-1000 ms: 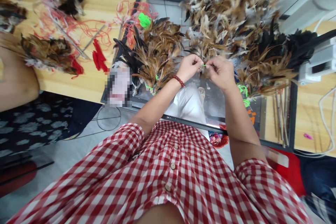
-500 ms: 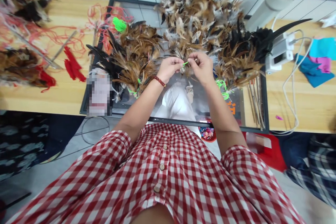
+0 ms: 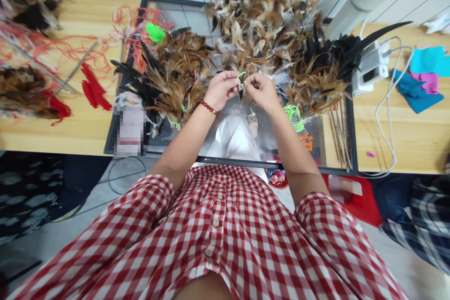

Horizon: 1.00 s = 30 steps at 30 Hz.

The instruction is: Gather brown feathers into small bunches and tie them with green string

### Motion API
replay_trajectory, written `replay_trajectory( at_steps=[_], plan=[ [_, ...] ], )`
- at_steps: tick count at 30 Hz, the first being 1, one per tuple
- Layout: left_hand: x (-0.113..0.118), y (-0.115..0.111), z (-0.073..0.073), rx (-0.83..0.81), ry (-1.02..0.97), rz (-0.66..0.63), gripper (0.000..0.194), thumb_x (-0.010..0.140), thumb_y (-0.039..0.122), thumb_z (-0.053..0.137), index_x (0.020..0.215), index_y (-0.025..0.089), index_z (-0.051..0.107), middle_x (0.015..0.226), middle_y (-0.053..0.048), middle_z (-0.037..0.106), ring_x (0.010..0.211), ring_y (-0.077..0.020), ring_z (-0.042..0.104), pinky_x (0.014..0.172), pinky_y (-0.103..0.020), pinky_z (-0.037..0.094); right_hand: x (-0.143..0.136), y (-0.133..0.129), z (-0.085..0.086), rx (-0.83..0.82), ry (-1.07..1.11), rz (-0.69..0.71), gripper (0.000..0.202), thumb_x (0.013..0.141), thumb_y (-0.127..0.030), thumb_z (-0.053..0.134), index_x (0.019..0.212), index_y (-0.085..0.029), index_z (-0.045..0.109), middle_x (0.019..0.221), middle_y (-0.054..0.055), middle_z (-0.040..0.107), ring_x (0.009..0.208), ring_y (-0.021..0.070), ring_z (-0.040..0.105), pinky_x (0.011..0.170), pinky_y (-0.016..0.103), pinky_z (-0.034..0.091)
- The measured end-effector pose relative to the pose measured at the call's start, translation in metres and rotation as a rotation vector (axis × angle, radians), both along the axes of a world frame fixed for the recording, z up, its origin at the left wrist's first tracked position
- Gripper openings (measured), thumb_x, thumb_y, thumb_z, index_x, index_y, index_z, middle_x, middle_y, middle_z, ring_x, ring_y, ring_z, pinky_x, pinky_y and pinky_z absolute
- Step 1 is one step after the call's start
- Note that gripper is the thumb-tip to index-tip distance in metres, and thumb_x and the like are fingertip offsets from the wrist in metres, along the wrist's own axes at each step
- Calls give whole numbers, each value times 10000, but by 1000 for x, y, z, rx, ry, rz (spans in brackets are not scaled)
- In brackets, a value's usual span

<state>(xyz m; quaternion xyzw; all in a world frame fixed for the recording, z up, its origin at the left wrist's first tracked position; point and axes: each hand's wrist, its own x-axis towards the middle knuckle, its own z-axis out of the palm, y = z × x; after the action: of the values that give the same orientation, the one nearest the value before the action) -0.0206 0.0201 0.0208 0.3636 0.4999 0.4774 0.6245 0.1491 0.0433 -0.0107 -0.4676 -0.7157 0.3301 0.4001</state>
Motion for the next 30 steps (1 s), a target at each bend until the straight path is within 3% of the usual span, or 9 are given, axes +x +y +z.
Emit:
replay_trajectory(
  at_steps=[7,14,24,30],
  plan=[
    [1,-3,5,9,35,15,181,838,134,771,818,193,600,626,59,599,517,-39,526,479,-176,348,1,-3,4,24,39,-83,580,825,-841,616,827,-260,616,669,-10,532,552,127,407,523,291,349],
    [1,0,-6,70,69,27,200,799,159,831,840,194,638,684,48,623,560,-56,558,534,-203,416,-4,-11,13,158,-14,-124,491,839,-739,681,814,-249,676,809,29,645,615,138,483,595,323,446],
    [-1,-5,6,127,-55,-64,139,892,236,775,894,193,643,766,34,680,623,-55,628,562,-169,472,-3,-13,14,246,-70,-135,388,886,-630,654,793,-258,712,757,33,645,709,187,586,704,374,529],
    [8,-5,-4,191,85,-71,163,882,160,750,817,195,604,702,41,654,621,-85,660,650,-206,551,-1,-20,21,288,-112,-208,326,905,-575,663,823,-272,754,775,51,658,757,219,631,716,412,559]
  ],
)
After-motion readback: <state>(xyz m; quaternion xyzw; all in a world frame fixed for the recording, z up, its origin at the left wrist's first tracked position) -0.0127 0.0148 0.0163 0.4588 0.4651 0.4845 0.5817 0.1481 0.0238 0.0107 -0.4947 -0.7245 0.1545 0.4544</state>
